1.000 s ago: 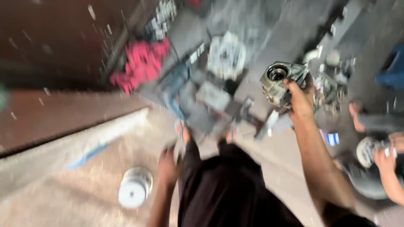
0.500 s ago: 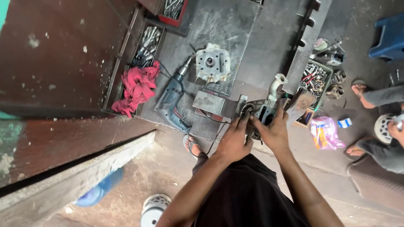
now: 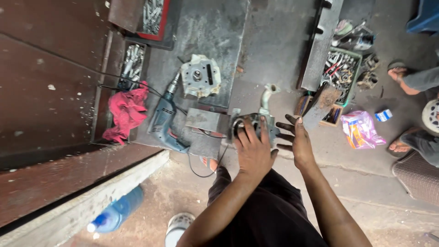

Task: The person clamps a motorcycle engine cylinder head in a bench vise and uses a corded electric drill with a bit inserted into the cylinder bore, working the bore and the head surface. They reposition the part in the vise, work another cylinder head, wipe it with a red cloth, and hold the finished head up at the end.

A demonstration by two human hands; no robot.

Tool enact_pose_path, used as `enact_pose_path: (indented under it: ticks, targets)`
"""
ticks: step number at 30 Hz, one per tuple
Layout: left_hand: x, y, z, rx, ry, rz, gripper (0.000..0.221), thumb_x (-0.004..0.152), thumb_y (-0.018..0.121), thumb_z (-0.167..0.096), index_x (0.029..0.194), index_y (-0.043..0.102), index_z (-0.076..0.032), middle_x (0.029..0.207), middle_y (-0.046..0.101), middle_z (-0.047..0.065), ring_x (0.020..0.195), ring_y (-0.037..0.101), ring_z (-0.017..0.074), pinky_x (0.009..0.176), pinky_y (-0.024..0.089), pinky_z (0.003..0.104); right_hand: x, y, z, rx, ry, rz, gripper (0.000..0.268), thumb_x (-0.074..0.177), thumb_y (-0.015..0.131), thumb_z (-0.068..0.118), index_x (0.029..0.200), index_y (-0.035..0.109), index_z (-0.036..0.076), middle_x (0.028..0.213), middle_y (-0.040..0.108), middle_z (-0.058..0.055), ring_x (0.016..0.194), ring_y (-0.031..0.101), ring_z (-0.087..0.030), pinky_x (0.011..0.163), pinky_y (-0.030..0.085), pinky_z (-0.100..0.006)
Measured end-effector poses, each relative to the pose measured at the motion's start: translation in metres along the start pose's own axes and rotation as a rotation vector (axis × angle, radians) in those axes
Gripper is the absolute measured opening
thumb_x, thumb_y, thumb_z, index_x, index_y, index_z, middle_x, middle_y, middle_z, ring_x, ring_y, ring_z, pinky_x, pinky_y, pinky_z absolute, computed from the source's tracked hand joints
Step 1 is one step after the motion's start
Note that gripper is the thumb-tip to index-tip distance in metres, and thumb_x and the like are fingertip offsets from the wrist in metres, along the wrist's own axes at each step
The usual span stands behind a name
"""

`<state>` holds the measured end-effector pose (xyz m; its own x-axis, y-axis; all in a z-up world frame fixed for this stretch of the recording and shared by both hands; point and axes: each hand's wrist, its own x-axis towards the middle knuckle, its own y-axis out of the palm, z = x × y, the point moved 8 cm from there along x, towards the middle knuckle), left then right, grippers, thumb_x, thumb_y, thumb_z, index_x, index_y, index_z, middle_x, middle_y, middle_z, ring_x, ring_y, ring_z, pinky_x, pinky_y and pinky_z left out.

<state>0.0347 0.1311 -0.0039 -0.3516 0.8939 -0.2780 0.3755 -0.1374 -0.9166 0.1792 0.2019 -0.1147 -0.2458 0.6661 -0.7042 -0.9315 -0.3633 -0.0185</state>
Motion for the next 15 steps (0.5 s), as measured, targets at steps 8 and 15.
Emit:
enact_pose_path:
  ticks: [8,15]
  targets:
    - [0.013,0.040,-0.006,0.348,-0.160,-0.107,0.088,0.085,0.076,-0.031,0.160,0.033,-0.010,0.147,0.037,0.033,0.109,0.051,0.0398,0.084,0.047,0.051,0.084,-0.067,-0.203,-0.044,0.492,0.020,0.079,0.097,0.036,0.075,0.119,0.063,0.004,0.108,0.063,-0.012,0.093,0.063,-0.025,0.082,0.057,-0.045]
    - [0.009,0.037,0.010,0.225,-0.184,-0.027,0.098,0.074,0.084,-0.036,0.156,0.036,-0.013,0.138,0.038,0.032,0.108,0.049,0.0413,0.086,0.047,0.054,0.080,-0.020,-0.289,0.281,0.935,0.293,0.099,0.088,0.022,0.089,0.120,0.068,0.008,0.097,0.068,-0.002,0.089,0.064,-0.016,0.087,0.053,-0.037]
